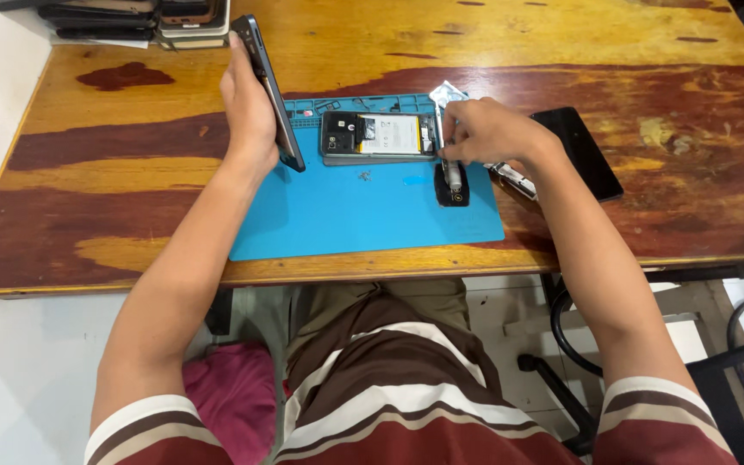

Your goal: The person uses a small metal tool to pry and separate the back cover from a disassembled smartphone. They then use a spudger to carefully lift and disconnect internal ribbon cables and components inside the phone chassis.

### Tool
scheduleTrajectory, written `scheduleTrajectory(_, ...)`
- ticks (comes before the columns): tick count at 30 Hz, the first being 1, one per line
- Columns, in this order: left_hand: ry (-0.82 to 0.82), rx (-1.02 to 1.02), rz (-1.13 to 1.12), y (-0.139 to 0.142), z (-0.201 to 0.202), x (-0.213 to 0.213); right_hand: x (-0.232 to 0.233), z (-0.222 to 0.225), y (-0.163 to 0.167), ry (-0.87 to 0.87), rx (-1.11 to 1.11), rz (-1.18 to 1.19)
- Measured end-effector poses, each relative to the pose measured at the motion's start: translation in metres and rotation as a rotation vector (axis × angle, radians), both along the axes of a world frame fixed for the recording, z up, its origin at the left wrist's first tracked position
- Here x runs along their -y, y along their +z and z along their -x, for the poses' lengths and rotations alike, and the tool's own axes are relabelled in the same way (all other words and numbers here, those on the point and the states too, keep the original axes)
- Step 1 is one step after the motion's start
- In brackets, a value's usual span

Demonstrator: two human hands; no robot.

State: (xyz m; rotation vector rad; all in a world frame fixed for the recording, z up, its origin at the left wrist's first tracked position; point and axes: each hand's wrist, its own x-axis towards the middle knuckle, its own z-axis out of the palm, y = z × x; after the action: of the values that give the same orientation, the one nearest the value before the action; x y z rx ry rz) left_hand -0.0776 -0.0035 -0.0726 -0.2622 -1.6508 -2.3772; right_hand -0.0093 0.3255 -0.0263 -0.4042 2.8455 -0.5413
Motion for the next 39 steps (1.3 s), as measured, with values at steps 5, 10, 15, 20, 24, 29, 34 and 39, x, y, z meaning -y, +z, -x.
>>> scheduleTrajectory(5, 0.004, 0.03, -0.024, -0.003, 0.006, 0.004, 0.0, -0.004, 0.008, 0.056, -0.033, -0.009)
scheduleTrajectory(10, -0.017, 0.182, -0.048, 0.0, 0.005, 0.012, 0.01, -0.016, 0.02, 0.121, 0.094, -0.116)
scheduleTrajectory(15, -0.056, 0.256, -0.117, 0.007, 0.003, 0.013, 0.021, -0.032, 0.029, 0.089, 0.116, -0.242)
scheduleTrajectory(20, -0.044, 0.232, -0.016, 0.005, 0.004, 0.011, 0.025, -0.033, 0.03, 0.111, 0.074, -0.256)
scheduleTrajectory(24, 0.032, 0.198, 0.077, 0.001, 0.006, 0.008, 0.027, -0.036, 0.031, 0.128, 0.058, -0.292)
scheduleTrajectory(29, 0.021, 0.131, 0.09, 0.004, 0.0, 0.0, 0.033, -0.042, 0.039, 0.129, 0.049, -0.337)
scheduleTrajectory(34, -0.068, 0.278, 0.086, 0.016, -0.011, -0.007, 0.035, -0.038, 0.039, 0.114, 0.079, -0.356)
scheduleTrajectory(39, -0.17, 0.293, 0.079, 0.025, -0.019, -0.011, 0.029, -0.03, 0.034, 0.141, 0.122, -0.287)
